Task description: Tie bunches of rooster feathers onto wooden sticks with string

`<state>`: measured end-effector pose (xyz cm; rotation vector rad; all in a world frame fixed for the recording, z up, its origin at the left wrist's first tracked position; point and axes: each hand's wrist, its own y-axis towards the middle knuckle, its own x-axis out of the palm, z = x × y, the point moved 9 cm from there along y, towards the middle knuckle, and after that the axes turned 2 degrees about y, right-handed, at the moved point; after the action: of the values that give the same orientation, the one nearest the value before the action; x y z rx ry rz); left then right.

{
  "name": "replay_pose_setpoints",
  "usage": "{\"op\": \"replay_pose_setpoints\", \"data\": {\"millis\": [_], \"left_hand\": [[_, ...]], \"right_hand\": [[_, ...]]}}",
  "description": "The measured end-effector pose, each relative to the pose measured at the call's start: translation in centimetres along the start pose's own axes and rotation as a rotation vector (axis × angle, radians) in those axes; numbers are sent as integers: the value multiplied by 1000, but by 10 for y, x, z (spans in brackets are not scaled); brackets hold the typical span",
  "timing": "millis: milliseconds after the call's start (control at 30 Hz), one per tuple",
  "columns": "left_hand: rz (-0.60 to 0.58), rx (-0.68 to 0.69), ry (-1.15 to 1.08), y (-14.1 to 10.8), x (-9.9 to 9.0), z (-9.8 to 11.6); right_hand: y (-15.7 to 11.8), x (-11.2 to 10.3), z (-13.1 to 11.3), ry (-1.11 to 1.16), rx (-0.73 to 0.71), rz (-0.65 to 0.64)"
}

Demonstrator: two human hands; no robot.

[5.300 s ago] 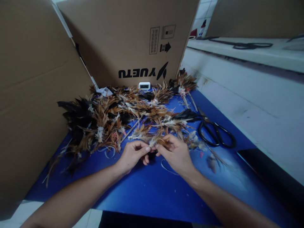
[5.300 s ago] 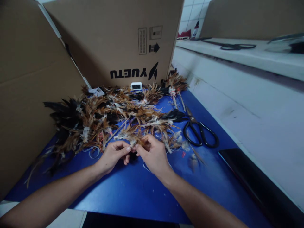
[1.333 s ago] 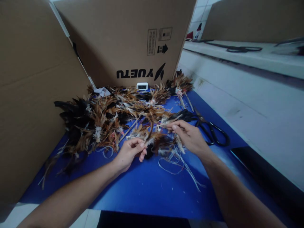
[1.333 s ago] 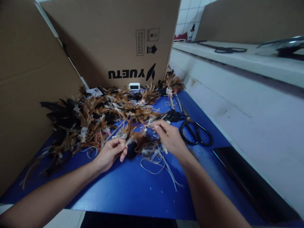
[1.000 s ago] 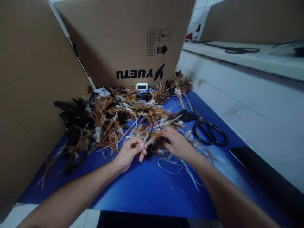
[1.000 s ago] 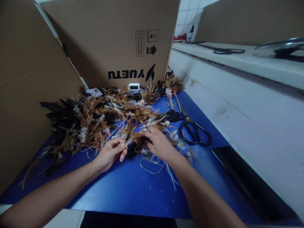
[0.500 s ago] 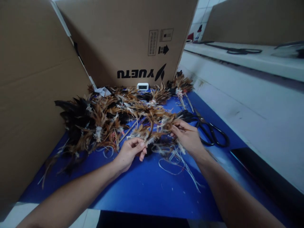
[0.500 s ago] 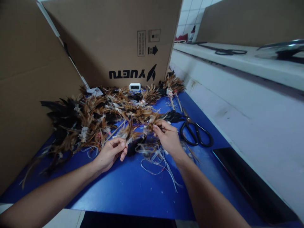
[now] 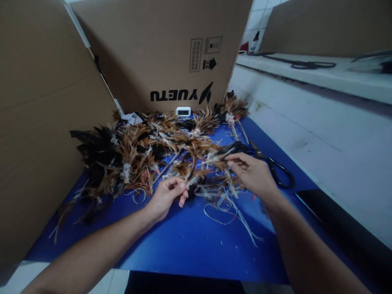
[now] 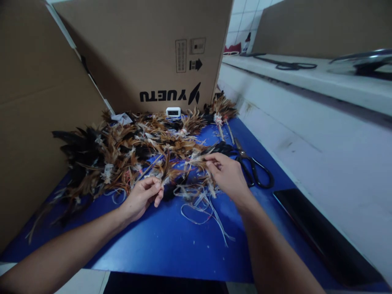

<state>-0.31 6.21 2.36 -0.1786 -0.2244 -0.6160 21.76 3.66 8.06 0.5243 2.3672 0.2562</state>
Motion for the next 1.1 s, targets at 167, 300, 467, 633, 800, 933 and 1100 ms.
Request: {"op": "replay_pose_setpoints", "data": {"millis": [167,300,467,633,800,933,1100], "left_hand": [[4,-1,-8,0,-1,0],[7,-8,-6,-1,0,1],[0,3,-5,-1,1,2],[-6,8,-8,-1,1,2],[-11,2,-2,-1,1,2],[-10,-2,1,-1,1,1],[-17,-3,-2,-1,2,2]], "right_hand": [[-1,5,17,-496,69,-215],[-5,18,20,-573,110,-305],[-5,25,18,-433,70,-321],[-2,21,17,-128,50,-254],[-3,16,15,223,196,-173],[-5,13,11,375,277,-140],[-3,12,9,503,246,-154]]}}
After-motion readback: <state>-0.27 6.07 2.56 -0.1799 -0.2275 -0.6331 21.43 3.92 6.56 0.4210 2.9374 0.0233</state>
